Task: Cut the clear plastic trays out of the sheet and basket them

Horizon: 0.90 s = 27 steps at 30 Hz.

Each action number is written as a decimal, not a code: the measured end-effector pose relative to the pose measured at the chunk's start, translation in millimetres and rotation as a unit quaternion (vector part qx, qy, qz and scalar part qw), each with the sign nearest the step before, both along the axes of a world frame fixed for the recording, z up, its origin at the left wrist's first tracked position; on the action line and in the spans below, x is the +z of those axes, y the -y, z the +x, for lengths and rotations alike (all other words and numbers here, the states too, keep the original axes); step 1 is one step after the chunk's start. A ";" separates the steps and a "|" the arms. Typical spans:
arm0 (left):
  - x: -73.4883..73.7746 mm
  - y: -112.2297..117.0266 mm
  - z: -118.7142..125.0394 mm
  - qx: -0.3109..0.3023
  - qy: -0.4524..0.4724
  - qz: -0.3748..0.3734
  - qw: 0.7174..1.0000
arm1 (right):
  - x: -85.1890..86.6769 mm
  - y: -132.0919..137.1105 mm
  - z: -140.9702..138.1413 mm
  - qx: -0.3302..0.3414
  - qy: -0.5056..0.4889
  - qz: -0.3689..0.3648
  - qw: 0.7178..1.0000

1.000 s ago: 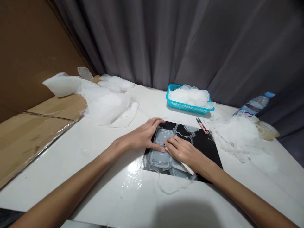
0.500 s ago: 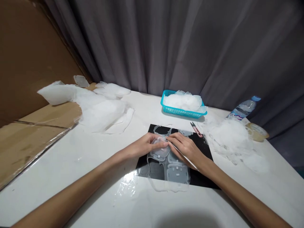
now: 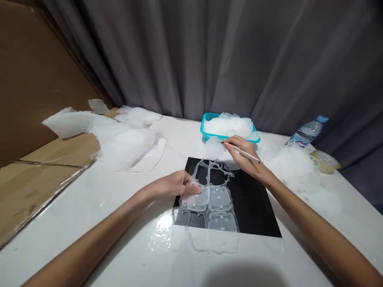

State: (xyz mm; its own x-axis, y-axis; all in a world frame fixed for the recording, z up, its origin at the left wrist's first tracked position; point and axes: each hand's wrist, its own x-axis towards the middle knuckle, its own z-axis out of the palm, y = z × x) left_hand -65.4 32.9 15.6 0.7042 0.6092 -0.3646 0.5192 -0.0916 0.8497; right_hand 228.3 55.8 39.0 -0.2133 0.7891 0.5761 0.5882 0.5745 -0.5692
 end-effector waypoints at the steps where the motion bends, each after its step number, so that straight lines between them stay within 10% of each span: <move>1: 1.3 -1.5 -1.2 0.016 -0.021 0.027 0.999 | 5.0 7.4 -6.3 0.030 0.000 -0.024 0.999; 8: 5.7 -1.1 14.6 0.165 0.074 0.304 0.935 | 36.4 38.6 -16.4 0.194 0.017 -0.181 0.964; 12: 1.4 7.8 34.3 0.139 0.181 0.206 0.952 | 42.4 46.1 -16.9 0.242 0.029 -0.223 0.944; 19: 5.1 18.3 41.0 0.237 0.252 0.070 0.936 | 32.8 53.5 -8.7 0.056 -0.106 -0.044 0.992; 27: 13.0 19.4 37.1 0.253 0.270 0.057 0.927 | -17.3 55.6 -26.6 0.151 0.037 0.003 0.988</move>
